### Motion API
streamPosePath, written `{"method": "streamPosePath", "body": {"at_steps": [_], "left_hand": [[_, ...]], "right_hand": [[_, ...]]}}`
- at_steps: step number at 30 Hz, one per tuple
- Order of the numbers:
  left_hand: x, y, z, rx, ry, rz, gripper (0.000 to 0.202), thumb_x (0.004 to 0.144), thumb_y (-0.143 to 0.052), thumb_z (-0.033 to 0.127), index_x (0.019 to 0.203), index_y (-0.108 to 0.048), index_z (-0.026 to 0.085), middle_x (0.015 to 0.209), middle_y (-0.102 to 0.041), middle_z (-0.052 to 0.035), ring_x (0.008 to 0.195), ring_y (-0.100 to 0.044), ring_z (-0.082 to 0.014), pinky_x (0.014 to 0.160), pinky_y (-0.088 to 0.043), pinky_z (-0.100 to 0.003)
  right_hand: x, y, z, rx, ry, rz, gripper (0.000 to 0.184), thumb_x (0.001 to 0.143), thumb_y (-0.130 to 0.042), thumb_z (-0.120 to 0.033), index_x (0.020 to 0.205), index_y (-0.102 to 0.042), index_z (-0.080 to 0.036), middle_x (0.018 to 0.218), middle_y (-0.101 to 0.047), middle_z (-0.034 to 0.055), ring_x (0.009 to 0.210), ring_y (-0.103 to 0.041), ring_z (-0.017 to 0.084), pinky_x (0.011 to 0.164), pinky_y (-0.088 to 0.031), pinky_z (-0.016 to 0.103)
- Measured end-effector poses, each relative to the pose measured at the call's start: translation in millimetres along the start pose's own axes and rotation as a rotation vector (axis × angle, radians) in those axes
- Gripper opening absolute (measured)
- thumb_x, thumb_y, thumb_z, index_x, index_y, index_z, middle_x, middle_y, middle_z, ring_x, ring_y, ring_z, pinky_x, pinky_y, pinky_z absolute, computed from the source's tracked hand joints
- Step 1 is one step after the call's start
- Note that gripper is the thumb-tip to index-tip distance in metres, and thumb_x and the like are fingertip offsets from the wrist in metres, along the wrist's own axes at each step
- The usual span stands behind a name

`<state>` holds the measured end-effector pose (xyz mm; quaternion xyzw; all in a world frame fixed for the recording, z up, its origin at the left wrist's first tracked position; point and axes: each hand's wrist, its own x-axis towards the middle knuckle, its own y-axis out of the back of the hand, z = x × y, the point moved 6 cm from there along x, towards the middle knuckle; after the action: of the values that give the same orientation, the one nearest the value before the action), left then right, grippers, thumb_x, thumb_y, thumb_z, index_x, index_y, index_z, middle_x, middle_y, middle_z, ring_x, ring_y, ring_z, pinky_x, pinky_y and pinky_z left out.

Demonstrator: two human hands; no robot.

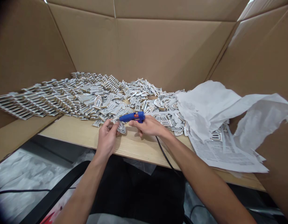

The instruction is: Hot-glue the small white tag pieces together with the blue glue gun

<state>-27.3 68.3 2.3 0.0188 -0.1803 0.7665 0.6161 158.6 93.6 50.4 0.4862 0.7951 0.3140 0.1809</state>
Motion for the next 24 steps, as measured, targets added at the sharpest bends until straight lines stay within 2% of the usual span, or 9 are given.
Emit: {"method": "streamPosePath", "body": {"at_steps": [5,10,14,17,20,22,24], "left_hand": [[-1,1.7,3,0.029,-0.002,0.029,0.021,0.088,-0.071,0.036,0.084,-0.058,0.021,0.067,-0.053,0.0036,0.061,-0.051,-0.0115,0.057,-0.039,-0.022],[-3,0.6,5,0.044,-0.032,0.034,0.025,0.087,-0.070,0.034,0.079,-0.050,0.022,0.066,-0.051,0.0042,0.060,-0.050,-0.0115,0.057,-0.039,-0.021],[-3,2.1,7,0.084,-0.060,0.045,0.025,0.089,-0.066,0.029,0.076,-0.046,0.022,0.065,-0.046,0.0049,0.060,-0.048,-0.0112,0.057,-0.038,-0.021],[-1,3.6,7,0.095,-0.060,0.041,0.026,0.089,-0.065,0.029,0.076,-0.044,0.022,0.066,-0.045,0.0049,0.061,-0.047,-0.0108,0.057,-0.038,-0.020],[-1,5.1,6,0.068,-0.026,0.060,0.027,0.088,-0.067,0.031,0.077,-0.045,0.022,0.065,-0.043,0.0056,0.059,-0.045,-0.0104,0.054,-0.036,-0.020],[-3,4.9,6,0.067,-0.010,0.081,0.026,0.087,-0.070,0.032,0.077,-0.047,0.022,0.065,-0.043,0.0060,0.058,-0.045,-0.0102,0.054,-0.035,-0.020],[-4,4.0,6,0.072,-0.001,0.088,0.026,0.085,-0.072,0.033,0.076,-0.050,0.022,0.065,-0.045,0.0056,0.059,-0.047,-0.0105,0.055,-0.038,-0.020]], "right_hand": [[0,-1,-4,-0.079,0.014,0.016,0.051,0.094,-0.056,-0.069,0.105,-0.078,-0.025,0.052,-0.061,-0.0015,0.055,-0.062,0.016,0.059,-0.046,0.029],[-2,-7,-15,-0.059,0.084,0.007,0.049,0.095,-0.056,-0.068,0.096,-0.078,-0.024,0.058,-0.065,-0.0004,0.061,-0.064,0.017,0.065,-0.049,0.029],[-6,-10,-32,-0.113,0.201,0.039,0.047,0.095,-0.059,-0.066,0.092,-0.075,-0.022,0.066,-0.066,-0.0005,0.063,-0.059,0.015,0.063,-0.044,0.027],[-7,-15,-39,-0.192,0.356,0.094,0.045,0.096,-0.060,-0.063,0.087,-0.070,-0.020,0.075,-0.065,0.0010,0.068,-0.056,0.014,0.064,-0.040,0.027],[-9,-20,-42,-0.259,0.524,0.202,0.046,0.099,-0.056,-0.062,0.083,-0.063,-0.019,0.081,-0.062,0.0036,0.070,-0.053,0.015,0.065,-0.039,0.028],[-12,-15,-43,-0.265,0.571,0.348,0.046,0.099,-0.055,-0.063,0.085,-0.059,-0.019,0.083,-0.060,0.0046,0.069,-0.051,0.015,0.065,-0.039,0.029],[-17,-2,-43,-0.238,0.546,0.546,0.045,0.099,-0.055,-0.064,0.084,-0.057,-0.021,0.082,-0.059,0.0045,0.068,-0.051,0.016,0.066,-0.041,0.030]]}}
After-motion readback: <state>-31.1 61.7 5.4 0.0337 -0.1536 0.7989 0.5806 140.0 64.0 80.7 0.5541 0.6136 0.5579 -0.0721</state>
